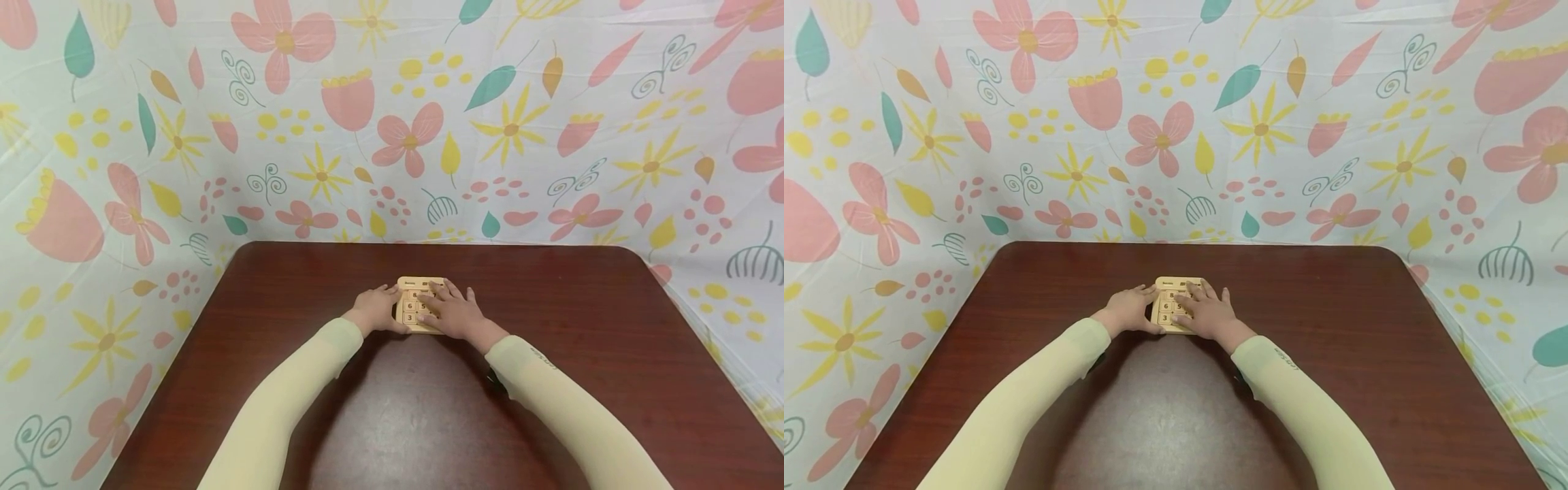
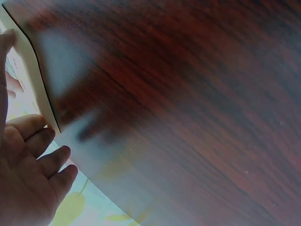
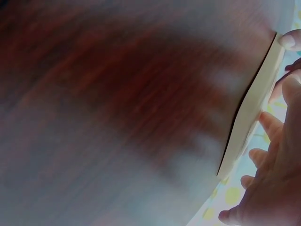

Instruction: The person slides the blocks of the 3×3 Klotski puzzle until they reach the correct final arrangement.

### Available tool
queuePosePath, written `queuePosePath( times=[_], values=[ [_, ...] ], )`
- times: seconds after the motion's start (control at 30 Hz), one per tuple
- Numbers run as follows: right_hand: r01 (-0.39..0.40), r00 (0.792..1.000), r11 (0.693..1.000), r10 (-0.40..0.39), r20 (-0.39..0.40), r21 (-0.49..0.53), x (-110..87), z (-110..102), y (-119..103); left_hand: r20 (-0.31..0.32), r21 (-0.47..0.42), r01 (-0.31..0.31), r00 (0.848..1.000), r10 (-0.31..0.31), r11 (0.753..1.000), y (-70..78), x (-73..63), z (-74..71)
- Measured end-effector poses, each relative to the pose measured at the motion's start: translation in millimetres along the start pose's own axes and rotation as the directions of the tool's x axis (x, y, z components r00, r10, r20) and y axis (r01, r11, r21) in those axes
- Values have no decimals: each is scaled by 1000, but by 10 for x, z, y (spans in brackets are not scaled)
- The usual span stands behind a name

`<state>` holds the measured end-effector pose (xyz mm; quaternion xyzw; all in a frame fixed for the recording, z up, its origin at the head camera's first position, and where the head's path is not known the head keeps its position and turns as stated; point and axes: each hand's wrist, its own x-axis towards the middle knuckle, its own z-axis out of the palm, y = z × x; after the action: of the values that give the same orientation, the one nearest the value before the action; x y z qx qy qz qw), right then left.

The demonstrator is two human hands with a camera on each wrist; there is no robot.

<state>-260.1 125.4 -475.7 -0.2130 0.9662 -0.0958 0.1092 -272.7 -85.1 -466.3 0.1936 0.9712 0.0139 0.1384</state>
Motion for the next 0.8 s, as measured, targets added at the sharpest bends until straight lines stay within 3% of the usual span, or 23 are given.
queuePosePath(
  times=[0.8],
  values=[
    [-1, 1000, 1000, 1, 19, 14, 43, -2, -94, 17, 22, -7, 1000, 6, 1000, 10, -7, -3]
  ],
)
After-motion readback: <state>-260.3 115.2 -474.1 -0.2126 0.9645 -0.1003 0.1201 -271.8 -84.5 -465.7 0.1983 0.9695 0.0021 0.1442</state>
